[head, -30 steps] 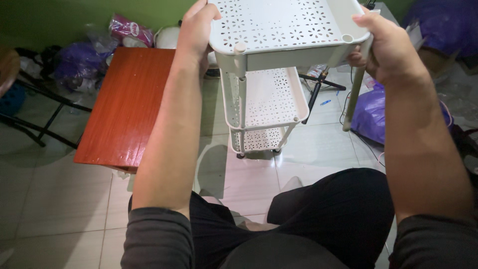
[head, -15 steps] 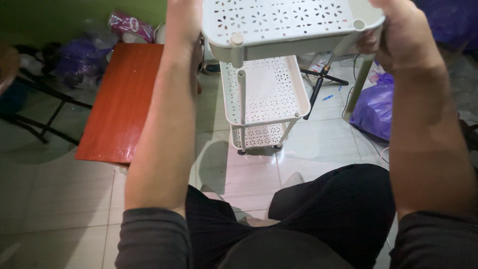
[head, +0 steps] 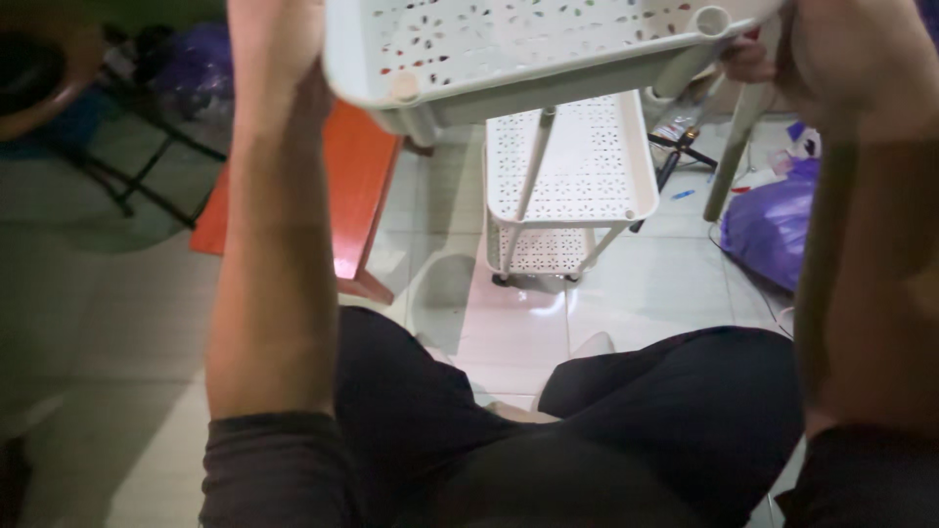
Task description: The person assembles a white plastic rolling cart by inserting vertical poles into the bottom basket, attaching wheels, and stacking additional baskets on top. The person handles baskets, poles, and wheels by hand.
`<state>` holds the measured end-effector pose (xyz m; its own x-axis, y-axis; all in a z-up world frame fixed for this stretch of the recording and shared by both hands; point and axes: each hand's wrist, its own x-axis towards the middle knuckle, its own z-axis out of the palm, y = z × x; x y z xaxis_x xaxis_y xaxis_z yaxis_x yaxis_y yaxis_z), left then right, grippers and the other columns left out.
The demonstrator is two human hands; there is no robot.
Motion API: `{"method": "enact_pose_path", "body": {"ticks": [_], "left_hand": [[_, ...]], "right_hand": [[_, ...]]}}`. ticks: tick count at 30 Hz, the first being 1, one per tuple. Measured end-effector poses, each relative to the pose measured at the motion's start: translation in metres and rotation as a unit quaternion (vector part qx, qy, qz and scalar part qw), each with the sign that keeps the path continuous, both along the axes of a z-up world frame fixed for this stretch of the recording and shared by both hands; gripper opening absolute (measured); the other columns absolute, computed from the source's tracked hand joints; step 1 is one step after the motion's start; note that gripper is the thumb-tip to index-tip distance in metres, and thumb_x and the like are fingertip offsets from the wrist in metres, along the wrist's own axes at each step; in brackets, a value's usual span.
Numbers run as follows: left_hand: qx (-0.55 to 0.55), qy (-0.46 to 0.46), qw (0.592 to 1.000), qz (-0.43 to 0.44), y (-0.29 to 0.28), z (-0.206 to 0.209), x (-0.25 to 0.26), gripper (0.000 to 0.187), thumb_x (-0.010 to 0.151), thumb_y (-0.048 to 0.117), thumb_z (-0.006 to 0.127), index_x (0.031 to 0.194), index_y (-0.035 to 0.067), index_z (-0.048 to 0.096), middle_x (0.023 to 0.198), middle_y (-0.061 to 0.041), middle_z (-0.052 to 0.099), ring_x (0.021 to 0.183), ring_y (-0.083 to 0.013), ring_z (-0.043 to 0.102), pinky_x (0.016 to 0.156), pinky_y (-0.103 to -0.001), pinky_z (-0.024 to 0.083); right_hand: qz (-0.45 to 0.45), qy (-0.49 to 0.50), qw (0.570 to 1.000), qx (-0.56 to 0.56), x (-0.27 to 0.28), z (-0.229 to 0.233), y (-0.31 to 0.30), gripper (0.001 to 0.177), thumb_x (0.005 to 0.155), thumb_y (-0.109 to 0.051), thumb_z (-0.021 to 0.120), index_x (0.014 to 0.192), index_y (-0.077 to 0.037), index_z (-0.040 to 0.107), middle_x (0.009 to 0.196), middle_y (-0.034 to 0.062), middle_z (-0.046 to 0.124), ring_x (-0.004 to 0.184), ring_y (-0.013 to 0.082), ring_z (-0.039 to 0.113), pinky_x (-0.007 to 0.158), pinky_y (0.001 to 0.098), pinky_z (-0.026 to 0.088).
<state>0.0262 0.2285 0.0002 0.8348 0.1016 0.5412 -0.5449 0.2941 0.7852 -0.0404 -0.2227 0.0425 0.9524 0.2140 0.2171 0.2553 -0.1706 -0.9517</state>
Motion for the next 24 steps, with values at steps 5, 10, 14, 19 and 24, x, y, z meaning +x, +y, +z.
{"method": "enact_pose_path", "body": {"ticks": [5,10,14,19,24], "left_hand": [[0.025,-0.017,0.999,0.024,0.069,0.003,-0.051,0.011,0.103,-0.008,0.065,0.093,-0.007,0.06,0.084,-0.005,0.057,0.072,-0.0137,0.051,0.066,-0.031,0.04],[0.038,0.015,0.999,0.021,0.136,-0.011,-0.104,0.037,0.095,-0.013,0.056,0.131,-0.01,0.064,0.113,-0.012,0.071,0.095,-0.0134,0.063,0.083,-0.023,0.047],[0.061,0.015,0.997,0.052,0.174,-0.044,-0.132,0.051,0.093,-0.012,0.054,0.144,-0.011,0.058,0.131,-0.013,0.071,0.109,-0.0134,0.068,0.096,-0.022,0.053],[0.034,0.041,0.994,0.096,0.192,-0.104,-0.15,0.053,0.09,-0.013,0.054,0.142,-0.011,0.057,0.125,-0.016,0.071,0.105,-0.0151,0.07,0.095,-0.026,0.057],[-0.029,0.102,0.985,0.139,0.198,-0.161,-0.148,0.055,0.085,-0.013,0.051,0.14,-0.012,0.056,0.119,-0.015,0.073,0.1,-0.0154,0.073,0.092,-0.028,0.059]], "right_hand": [[0.013,0.052,0.993,-0.101,-0.027,0.037,0.083,0.042,0.12,-0.036,0.041,0.111,0.002,0.057,0.087,0.0117,0.061,0.066,0.014,0.05,0.066,0.0306,0.044],[-0.049,0.112,0.944,-0.306,-0.061,0.048,0.157,0.052,0.106,-0.042,0.056,0.136,0.0,0.056,0.094,0.0197,0.068,0.076,0.0272,0.059,0.066,0.0427,0.052],[0.039,0.084,0.948,-0.304,-0.074,0.024,0.202,0.077,0.101,-0.045,0.061,0.166,-0.017,0.032,0.117,0.0256,0.068,0.108,0.0365,0.067,0.088,0.0505,0.053],[0.064,0.055,0.944,-0.319,-0.064,-0.031,0.243,0.076,0.097,-0.047,0.064,0.159,-0.013,0.036,0.123,0.0271,0.069,0.12,0.0371,0.066,0.102,0.046,0.049],[0.079,0.008,0.962,-0.259,-0.045,-0.099,0.277,0.065,0.094,-0.044,0.067,0.147,-0.009,0.05,0.122,0.0195,0.073,0.115,0.0317,0.07,0.095,0.0396,0.052]]}}
